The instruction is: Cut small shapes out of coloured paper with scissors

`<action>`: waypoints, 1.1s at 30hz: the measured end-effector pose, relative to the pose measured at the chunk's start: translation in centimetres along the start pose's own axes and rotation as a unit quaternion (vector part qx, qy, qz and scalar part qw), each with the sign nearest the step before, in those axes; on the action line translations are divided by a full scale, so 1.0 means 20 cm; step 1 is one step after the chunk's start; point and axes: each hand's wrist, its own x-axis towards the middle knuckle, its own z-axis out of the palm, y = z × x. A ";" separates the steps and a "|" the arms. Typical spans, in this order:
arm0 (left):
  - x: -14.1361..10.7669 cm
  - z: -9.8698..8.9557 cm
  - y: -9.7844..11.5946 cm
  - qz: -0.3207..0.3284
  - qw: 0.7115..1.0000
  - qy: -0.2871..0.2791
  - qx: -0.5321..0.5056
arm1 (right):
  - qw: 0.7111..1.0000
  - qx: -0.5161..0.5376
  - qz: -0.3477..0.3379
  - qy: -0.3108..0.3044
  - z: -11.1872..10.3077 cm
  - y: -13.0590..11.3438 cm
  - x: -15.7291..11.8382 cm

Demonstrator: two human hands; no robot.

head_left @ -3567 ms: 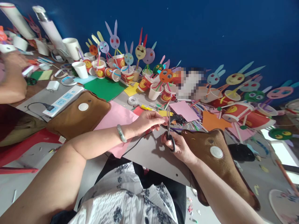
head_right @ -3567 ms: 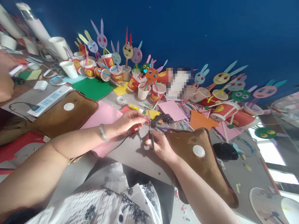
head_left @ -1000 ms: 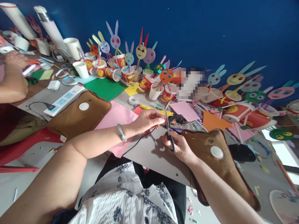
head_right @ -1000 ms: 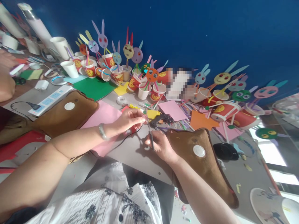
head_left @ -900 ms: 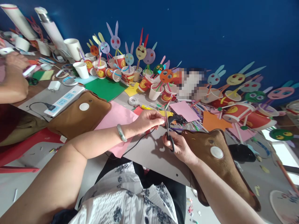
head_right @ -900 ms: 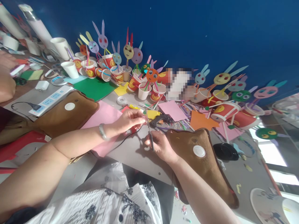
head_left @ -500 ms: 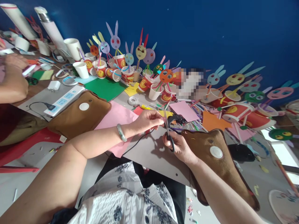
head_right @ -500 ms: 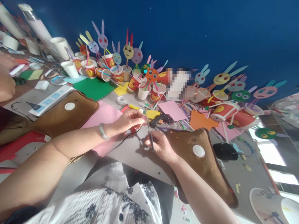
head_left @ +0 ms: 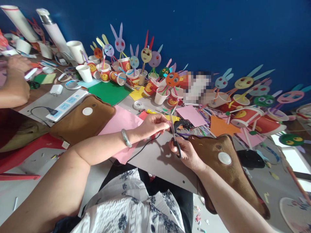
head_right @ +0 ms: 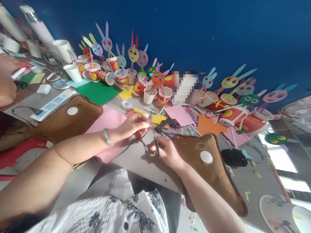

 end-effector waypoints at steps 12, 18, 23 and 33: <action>0.02 -0.01 -0.01 0.027 1.000 0.006 0.001 | 1.000 -0.006 -0.015 0.004 0.00 0.00 0.00; 0.02 -0.02 -0.02 0.028 1.000 0.000 0.003 | 1.000 -0.005 -0.013 0.009 0.00 0.00 0.00; 0.02 -0.01 -0.03 0.020 1.000 -0.009 0.001 | 1.000 -0.008 -0.013 0.004 0.00 0.00 0.00; 0.01 -0.01 -0.02 -0.010 1.000 -0.013 0.017 | 1.000 -0.008 -0.014 0.002 0.01 0.02 0.00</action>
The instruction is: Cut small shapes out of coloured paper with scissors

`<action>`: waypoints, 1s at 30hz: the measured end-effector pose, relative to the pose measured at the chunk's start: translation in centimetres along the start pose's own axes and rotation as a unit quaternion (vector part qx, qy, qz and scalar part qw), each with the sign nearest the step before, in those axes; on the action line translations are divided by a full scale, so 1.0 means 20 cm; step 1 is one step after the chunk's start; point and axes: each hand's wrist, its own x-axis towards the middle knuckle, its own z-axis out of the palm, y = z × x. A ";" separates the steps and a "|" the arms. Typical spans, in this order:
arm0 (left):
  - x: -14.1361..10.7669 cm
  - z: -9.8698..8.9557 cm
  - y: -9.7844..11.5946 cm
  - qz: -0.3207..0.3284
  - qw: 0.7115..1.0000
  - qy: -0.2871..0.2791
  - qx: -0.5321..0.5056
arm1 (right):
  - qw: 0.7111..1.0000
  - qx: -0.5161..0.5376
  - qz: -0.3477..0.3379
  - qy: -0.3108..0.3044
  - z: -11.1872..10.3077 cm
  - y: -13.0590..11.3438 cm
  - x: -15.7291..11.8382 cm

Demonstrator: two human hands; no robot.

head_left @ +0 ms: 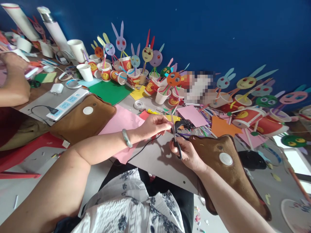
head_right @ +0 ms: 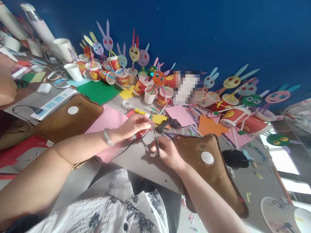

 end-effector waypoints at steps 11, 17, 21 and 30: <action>0.00 0.00 0.00 0.010 1.000 0.000 -0.007 | 1.000 0.002 0.004 -0.002 0.00 -0.02 0.00; 0.00 0.00 0.00 0.021 1.000 0.003 -0.009 | 1.000 -0.010 0.006 0.001 0.00 -0.02 0.00; 0.00 -0.01 0.00 0.029 0.999 -0.001 -0.015 | 1.000 -0.008 0.008 -0.002 0.00 -0.02 0.00; 0.01 -0.01 0.00 0.047 0.999 0.009 -0.021 | 1.000 -0.007 0.010 0.004 0.00 -0.03 0.00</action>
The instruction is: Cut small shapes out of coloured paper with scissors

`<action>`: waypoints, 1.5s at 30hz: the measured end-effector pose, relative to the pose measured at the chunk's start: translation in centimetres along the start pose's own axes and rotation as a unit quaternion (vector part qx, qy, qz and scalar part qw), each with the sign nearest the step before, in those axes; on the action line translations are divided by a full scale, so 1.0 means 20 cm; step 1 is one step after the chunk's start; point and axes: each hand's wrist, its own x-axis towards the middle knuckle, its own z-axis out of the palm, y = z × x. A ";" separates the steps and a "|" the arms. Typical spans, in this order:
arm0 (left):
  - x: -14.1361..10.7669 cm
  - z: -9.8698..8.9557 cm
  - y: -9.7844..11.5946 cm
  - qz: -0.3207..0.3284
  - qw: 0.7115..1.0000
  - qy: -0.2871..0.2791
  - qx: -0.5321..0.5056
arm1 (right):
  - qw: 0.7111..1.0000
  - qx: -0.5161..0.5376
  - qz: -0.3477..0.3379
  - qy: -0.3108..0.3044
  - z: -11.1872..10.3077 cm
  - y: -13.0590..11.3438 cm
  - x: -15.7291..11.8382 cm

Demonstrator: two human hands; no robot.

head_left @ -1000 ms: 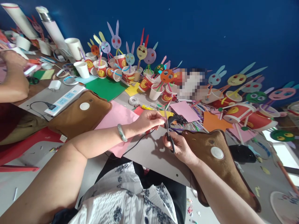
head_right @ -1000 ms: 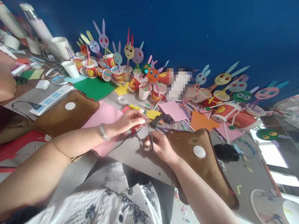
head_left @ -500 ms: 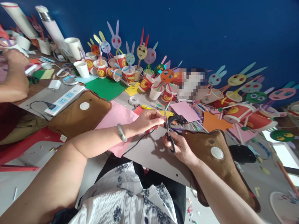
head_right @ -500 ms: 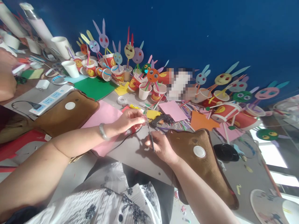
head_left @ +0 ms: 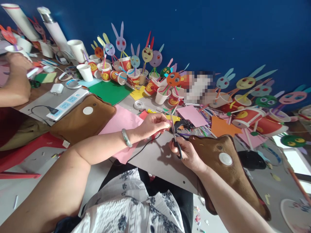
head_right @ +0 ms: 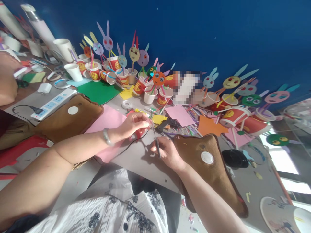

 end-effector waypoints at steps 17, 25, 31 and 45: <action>0.00 0.00 0.01 -0.022 1.000 0.009 0.015 | 1.000 0.004 -0.007 -0.005 0.00 0.02 0.00; -0.01 0.01 0.01 -0.041 0.999 -0.006 0.009 | 1.000 0.020 -0.003 -0.010 0.00 0.01 0.00; 0.00 0.01 0.00 -0.035 0.999 -0.010 0.011 | 1.000 0.011 0.000 -0.007 0.00 0.01 0.00; -0.01 0.01 0.02 -0.030 0.999 0.003 0.011 | 1.000 0.013 -0.002 -0.010 0.00 0.00 0.00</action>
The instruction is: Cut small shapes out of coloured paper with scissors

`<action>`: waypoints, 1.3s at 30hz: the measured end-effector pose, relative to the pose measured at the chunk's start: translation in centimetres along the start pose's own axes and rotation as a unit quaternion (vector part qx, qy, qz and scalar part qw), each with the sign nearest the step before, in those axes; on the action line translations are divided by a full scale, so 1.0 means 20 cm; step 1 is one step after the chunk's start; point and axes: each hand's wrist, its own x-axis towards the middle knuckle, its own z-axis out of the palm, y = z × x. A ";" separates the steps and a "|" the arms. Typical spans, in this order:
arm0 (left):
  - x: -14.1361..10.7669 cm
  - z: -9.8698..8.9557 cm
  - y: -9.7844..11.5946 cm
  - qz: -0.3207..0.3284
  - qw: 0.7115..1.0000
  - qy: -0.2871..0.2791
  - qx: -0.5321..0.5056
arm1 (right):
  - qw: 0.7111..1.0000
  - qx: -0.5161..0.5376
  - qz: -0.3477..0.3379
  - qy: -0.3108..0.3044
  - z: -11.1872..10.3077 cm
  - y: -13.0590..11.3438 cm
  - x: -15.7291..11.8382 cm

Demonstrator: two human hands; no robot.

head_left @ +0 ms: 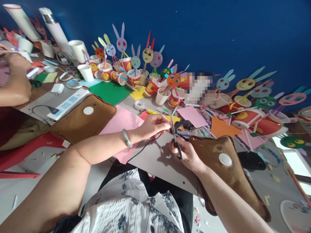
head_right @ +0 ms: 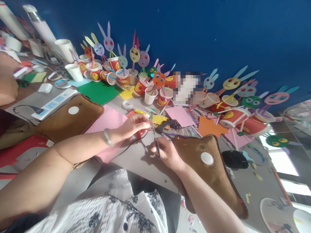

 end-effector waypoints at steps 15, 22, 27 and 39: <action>0.01 -0.01 -0.01 0.027 1.000 0.011 -0.012 | 1.000 -0.008 -0.003 0.002 0.00 0.01 0.00; 0.02 -0.01 -0.02 0.009 1.000 0.025 -0.009 | 1.000 -0.010 -0.009 0.006 0.00 0.01 0.00; 0.01 -0.01 -0.02 0.017 1.000 -0.005 0.001 | 1.000 -0.002 -0.015 0.003 0.00 0.01 0.00; 0.02 -0.01 -0.06 0.025 0.999 -0.016 0.020 | 1.000 -0.002 -0.004 -0.005 0.00 0.03 0.00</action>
